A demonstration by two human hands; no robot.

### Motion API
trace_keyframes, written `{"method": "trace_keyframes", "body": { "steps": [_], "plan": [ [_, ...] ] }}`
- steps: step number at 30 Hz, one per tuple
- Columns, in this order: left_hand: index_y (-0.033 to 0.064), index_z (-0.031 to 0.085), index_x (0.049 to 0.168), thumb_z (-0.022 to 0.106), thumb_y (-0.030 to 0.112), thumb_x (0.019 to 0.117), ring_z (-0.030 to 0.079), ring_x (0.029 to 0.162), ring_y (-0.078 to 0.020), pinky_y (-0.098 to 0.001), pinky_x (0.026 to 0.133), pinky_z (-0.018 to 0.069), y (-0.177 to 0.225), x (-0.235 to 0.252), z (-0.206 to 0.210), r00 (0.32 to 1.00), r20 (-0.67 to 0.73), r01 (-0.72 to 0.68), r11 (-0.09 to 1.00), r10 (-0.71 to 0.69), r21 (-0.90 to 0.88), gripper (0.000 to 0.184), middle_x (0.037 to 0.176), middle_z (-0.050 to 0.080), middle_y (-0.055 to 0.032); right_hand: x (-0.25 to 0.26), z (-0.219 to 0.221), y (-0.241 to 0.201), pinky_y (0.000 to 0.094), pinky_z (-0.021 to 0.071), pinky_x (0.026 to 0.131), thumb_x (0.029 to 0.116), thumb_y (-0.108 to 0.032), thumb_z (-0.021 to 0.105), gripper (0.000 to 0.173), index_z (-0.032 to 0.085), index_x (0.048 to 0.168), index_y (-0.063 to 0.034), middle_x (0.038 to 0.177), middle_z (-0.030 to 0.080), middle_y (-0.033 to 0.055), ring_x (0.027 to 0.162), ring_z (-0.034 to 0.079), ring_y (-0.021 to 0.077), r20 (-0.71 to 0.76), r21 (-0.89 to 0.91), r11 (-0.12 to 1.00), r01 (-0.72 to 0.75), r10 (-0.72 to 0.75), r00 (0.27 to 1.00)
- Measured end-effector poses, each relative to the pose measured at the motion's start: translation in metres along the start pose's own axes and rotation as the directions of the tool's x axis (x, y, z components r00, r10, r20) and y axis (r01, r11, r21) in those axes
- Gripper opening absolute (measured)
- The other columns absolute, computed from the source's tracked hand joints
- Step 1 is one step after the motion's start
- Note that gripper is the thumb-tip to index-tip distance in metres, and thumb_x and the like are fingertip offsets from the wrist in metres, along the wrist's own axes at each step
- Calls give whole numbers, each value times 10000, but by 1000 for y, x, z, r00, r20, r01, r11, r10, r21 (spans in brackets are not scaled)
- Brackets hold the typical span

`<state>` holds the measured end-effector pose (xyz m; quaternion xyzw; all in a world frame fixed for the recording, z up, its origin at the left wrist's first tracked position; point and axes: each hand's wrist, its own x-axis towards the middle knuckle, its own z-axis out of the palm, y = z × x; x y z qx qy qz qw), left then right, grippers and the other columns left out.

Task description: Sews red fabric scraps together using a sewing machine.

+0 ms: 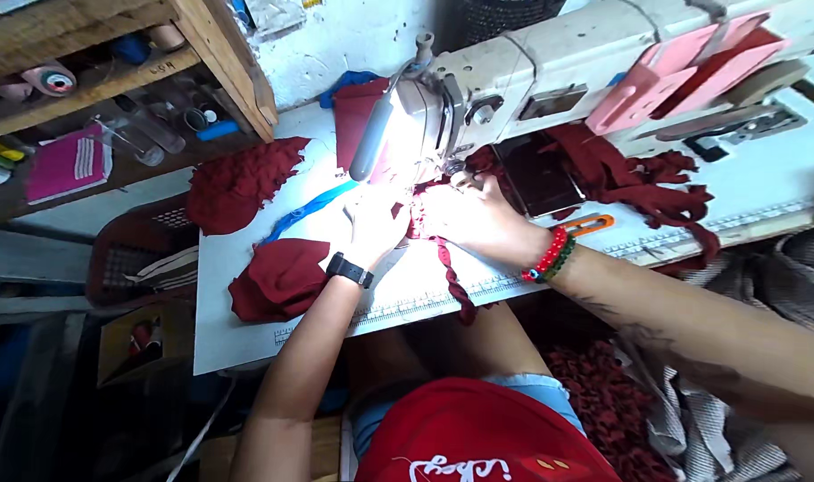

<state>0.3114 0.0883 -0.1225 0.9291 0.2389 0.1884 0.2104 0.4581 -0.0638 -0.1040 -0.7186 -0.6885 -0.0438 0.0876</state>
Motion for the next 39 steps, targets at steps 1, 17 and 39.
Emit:
{"method": "trace_keyframes", "body": {
  "steps": [1,17,39],
  "plan": [
    [159,752,1117,609,288,977,596,1252,-244,-549,1111,375,1,-3,1,999,-34,-37,999,36,-20,238,1229,704,-62,-4,2,-2,720,373,1017,1049,-244,534,387,625,1392,-91,1428,610,133,1306,552,422,-41,1,1000,2,-2,999],
    [92,747,960,619,171,964,627,1190,-262,-471,1099,433,-2,-16,7,934,-31,-350,929,356,124,151,1106,722,-73,-6,5,-1,721,262,1108,1042,-160,533,317,692,1316,-142,1408,650,62,1382,499,408,-90,-59,989,138,-143,986],
    [171,744,1136,560,329,1016,580,1277,-252,-532,1110,385,1,2,2,999,41,-3,993,-2,117,271,1245,692,-59,17,22,6,772,328,1028,1013,-167,572,231,753,1157,-172,1228,711,65,1183,634,369,-114,-35,999,19,-23,993]
  ]
}}
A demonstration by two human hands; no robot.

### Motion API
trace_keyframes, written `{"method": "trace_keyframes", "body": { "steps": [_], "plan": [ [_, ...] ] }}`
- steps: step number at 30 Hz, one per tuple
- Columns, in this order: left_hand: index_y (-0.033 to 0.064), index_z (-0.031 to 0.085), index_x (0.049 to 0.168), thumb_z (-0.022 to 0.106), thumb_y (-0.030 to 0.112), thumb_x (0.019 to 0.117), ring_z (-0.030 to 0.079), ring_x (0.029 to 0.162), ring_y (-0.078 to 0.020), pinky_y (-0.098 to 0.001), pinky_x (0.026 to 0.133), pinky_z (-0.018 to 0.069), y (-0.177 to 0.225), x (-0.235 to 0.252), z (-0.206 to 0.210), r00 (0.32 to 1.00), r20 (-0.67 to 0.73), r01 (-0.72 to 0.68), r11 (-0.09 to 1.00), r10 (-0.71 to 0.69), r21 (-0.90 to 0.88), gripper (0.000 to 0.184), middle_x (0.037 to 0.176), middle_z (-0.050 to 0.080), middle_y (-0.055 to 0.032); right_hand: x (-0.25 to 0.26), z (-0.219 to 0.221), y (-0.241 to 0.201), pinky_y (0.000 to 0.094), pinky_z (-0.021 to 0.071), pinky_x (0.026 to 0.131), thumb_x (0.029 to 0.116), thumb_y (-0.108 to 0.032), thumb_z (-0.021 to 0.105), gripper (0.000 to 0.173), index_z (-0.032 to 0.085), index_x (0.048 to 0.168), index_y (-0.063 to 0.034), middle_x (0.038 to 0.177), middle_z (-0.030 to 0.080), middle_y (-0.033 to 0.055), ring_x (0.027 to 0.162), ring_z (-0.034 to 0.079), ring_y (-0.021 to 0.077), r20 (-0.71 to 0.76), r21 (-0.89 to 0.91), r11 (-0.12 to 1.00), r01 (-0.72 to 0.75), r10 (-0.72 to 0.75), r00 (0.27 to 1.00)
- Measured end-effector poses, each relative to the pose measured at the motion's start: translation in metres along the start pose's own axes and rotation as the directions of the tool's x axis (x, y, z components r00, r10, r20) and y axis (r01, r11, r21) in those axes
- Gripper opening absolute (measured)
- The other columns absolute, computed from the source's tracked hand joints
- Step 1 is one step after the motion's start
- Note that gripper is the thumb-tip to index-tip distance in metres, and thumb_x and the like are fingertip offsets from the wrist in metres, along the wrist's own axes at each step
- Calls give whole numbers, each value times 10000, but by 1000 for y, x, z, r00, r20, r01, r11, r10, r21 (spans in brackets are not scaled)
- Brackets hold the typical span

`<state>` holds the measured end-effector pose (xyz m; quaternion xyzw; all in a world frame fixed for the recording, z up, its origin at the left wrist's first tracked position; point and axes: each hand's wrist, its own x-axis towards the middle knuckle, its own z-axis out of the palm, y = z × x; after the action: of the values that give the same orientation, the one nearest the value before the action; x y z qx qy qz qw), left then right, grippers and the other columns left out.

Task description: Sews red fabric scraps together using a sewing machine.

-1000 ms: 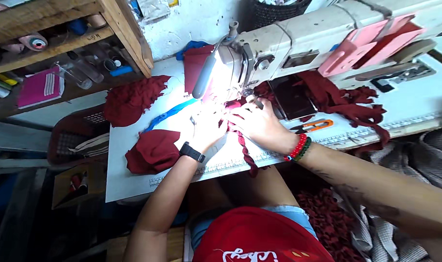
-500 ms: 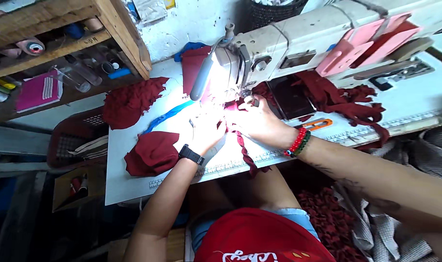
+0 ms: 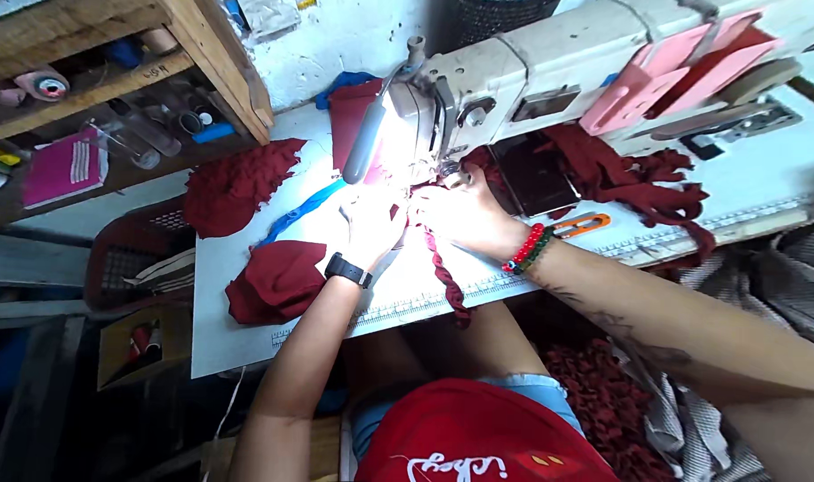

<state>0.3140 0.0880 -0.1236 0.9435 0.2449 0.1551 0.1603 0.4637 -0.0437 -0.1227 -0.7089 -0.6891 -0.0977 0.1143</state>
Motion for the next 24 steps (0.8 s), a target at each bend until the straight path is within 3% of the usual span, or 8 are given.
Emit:
{"method": "trace_keyframes", "body": {
  "steps": [4,7,10,12,14,18,24],
  "plan": [
    [129,757,1083,596,243,1010,588,1248,-263,-502,1102,407,-2,-8,6,981,-92,-178,983,172,-54,211,1199,704,-68,-6,4,-5,694,316,1080,1049,-261,498,322,721,1238,-129,1242,709,94,1224,608,361,-105,77,994,-78,86,991],
    [118,767,1042,610,256,1007,616,1226,-257,-498,1092,427,-4,-9,10,980,-111,-172,983,164,-70,211,1191,718,-73,-11,5,-7,705,279,1109,1052,-299,488,336,694,1309,-233,1307,681,77,1275,575,372,-110,84,991,-106,115,987],
    [76,769,990,617,199,991,599,1229,-295,-484,1096,429,-6,-9,13,947,-128,-291,956,294,43,195,1170,713,-92,-16,10,-9,735,244,1108,1034,-177,528,299,745,1235,-221,1323,690,48,1252,596,378,-181,62,998,-28,38,983],
    [77,756,974,595,195,996,612,1217,-282,-464,1064,459,-3,-10,9,933,-104,-327,934,343,146,201,1143,721,-79,-18,6,-12,720,215,1137,1021,-130,547,283,767,1190,-182,1292,718,33,1311,571,369,-180,85,996,-9,24,983],
    [98,758,988,597,210,995,616,1204,-271,-459,1052,458,-1,-12,9,936,-118,-310,936,331,168,196,1111,732,-58,-20,0,-14,710,182,1165,1015,-117,553,270,766,1182,-124,1203,745,78,1299,570,383,-154,134,991,3,18,988],
    [89,740,992,570,217,1017,639,1149,-285,-491,1031,468,-2,-15,15,949,-155,-263,961,273,82,214,1108,714,-93,-15,9,-3,674,195,1190,1023,-192,558,252,773,1151,-158,1120,765,39,1253,617,320,-170,146,989,35,-10,985],
    [79,733,969,582,203,1017,663,1081,-255,-465,1000,492,-3,-14,17,954,-185,-237,971,235,7,201,1038,713,-84,-18,9,-4,687,190,1179,1015,-235,552,270,784,1130,-160,1107,765,48,1238,618,330,-191,196,981,3,35,981]
  ]
}}
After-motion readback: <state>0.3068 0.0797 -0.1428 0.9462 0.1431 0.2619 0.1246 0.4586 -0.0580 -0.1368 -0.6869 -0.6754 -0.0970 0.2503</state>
